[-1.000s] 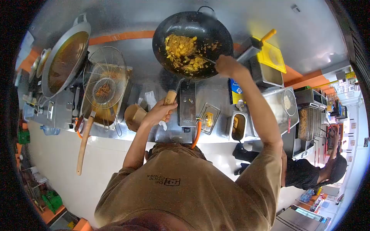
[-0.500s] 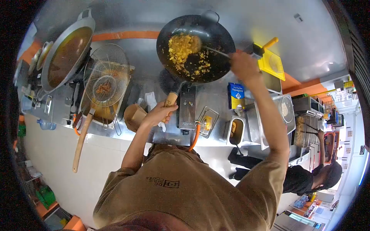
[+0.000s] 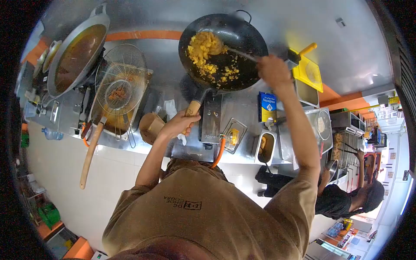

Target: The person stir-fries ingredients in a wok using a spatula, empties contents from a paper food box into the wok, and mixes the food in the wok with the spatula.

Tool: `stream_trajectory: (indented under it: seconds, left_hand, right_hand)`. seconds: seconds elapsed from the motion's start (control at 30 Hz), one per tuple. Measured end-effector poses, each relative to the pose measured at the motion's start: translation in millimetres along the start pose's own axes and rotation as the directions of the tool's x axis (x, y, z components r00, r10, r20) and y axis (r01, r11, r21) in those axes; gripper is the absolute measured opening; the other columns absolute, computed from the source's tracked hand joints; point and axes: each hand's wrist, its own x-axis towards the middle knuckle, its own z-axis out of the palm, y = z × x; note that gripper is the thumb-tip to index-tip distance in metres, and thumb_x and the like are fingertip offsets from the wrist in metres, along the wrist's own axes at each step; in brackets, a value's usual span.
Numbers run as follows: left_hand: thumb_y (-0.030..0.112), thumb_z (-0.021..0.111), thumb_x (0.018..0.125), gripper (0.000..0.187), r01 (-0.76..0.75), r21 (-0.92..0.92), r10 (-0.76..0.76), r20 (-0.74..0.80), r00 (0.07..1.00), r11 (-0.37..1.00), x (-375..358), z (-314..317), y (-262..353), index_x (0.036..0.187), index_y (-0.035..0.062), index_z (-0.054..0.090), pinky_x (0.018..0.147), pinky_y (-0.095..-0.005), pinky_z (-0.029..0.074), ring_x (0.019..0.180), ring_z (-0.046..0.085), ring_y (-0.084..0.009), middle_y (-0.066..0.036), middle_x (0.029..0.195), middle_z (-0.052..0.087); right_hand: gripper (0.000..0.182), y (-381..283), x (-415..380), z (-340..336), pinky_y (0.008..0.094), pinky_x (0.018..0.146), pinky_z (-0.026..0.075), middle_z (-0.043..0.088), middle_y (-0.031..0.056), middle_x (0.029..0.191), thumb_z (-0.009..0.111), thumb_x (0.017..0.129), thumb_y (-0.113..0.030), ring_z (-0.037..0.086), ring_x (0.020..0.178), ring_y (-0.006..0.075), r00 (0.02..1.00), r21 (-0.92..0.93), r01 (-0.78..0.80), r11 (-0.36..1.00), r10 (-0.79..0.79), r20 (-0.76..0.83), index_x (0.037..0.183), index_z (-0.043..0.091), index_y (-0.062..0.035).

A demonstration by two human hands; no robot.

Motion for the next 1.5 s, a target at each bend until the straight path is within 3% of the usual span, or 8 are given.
stream_trajectory:
  seconds: [0.27,0.43,0.47,0.57,0.73,1.03,1.13,1.5]
  left_hand:
    - [0.028,0.071,0.095,0.027,0.007,-0.011,-0.006,0.028,1.0,1.0,0.5,0.9,-4.6,0.109,0.0106,0.056,0.043,-0.0265,0.041,0.051,0.048,-0.0077,0.003,0.069,0.048]
    - [0.028,0.071,0.095,0.028,0.006,-0.025,-0.006,0.009,1.0,1.0,-2.0,2.1,1.8,0.11,0.0106,0.055,0.043,-0.0263,0.04,0.051,0.048,-0.0075,0.003,0.07,0.048]
    - [0.028,0.071,0.095,0.028,0.004,-0.029,-0.004,0.003,1.0,1.0,-2.7,0.2,2.7,0.11,0.0106,0.055,0.043,-0.0263,0.04,0.051,0.048,-0.0075,0.003,0.07,0.048]
    - [0.027,0.071,0.095,0.027,0.015,-0.06,-0.012,0.052,0.999,0.998,-3.1,4.4,-3.1,0.109,0.0109,0.055,0.043,-0.0262,0.04,0.051,0.048,-0.0074,0.004,0.07,0.048]
    - [0.026,0.069,0.096,0.023,-0.01,-0.063,0.012,0.041,0.999,0.998,-0.4,2.6,-1.3,0.106,0.0117,0.053,0.042,-0.026,0.04,0.05,0.048,-0.0074,0.004,0.069,0.047]
    - [0.025,0.071,0.094,0.026,-0.054,-0.08,0.055,0.002,0.999,0.995,4.3,17.1,-9.1,0.105,0.0096,0.052,0.041,-0.0273,0.039,0.049,0.048,-0.0091,0.002,0.068,0.049]
    - [0.025,0.071,0.095,0.026,-0.033,-0.1,0.035,0.019,0.999,0.994,5.5,16.1,-10.1,0.105,0.0094,0.052,0.041,-0.0269,0.039,0.049,0.049,-0.0092,0.002,0.069,0.05]
    - [0.023,0.071,0.094,0.025,-0.06,-0.125,0.06,-0.008,0.998,0.99,10.4,25.3,-13.9,0.104,0.0096,0.052,0.04,-0.0275,0.039,0.048,0.049,-0.0097,0.001,0.069,0.05]
  right_hand:
    - [0.031,1.1,9.8,37.7,0.05,0.086,0.053,0.07,0.0239,0.087,0.06,0.094,-0.03,0.07,0.09,0.039,0.956,0.39,-0.031,0.92,-0.086,0.28,0.111,0.072,-0.0077]
    - [0.028,40.4,6.5,42.4,0.0507,0.088,0.054,0.07,0.0187,0.113,0.056,0.096,-0.017,0.067,0.094,0.0465,0.77,0.141,0.589,0.795,-0.606,0.199,0.115,0.07,-0.0024]
    - [0.029,0.1,-11.8,-23.0,0.0496,0.09,0.054,0.07,0.0191,0.112,0.057,0.093,-0.018,0.067,0.098,0.044,0.838,0.368,-0.034,0.929,-0.175,0.518,0.112,0.072,-0.0024]
    - [0.028,22.8,-4.5,87.9,0.0482,0.09,0.054,0.07,0.0198,0.109,0.057,0.092,-0.017,0.067,0.098,0.0409,0.832,0.311,0.285,0.907,-0.395,0.389,0.109,0.073,-0.0028]
    - [0.038,-9.1,-18.3,-12.4,0.0473,0.089,0.052,0.069,0.0271,0.102,0.054,0.098,-0.034,0.067,0.1,0.0418,0.905,0.266,-0.149,0.952,0.023,0.425,0.105,0.071,-0.0003]
    - [0.036,-0.9,-1.8,11.2,0.0467,0.092,0.052,0.069,0.025,0.107,0.056,0.097,-0.031,0.066,0.103,0.0431,0.942,0.129,0.104,0.986,-0.139,0.305,0.107,0.072,-0.0005]
    - [0.032,23.2,5.1,-28.5,0.0476,0.082,0.054,0.069,0.025,0.087,0.055,0.095,-0.027,0.068,0.091,0.0433,0.631,-0.026,0.282,0.959,-0.165,0.758,0.097,0.072,0.0008]
    - [0.022,-1.7,-8.9,-41.3,0.0525,0.087,0.056,0.072,0.0248,0.1,0.057,0.09,-0.017,0.07,0.097,0.0433,0.991,-0.062,-0.098,0.993,0.103,0.081,0.099,0.072,-0.0032]
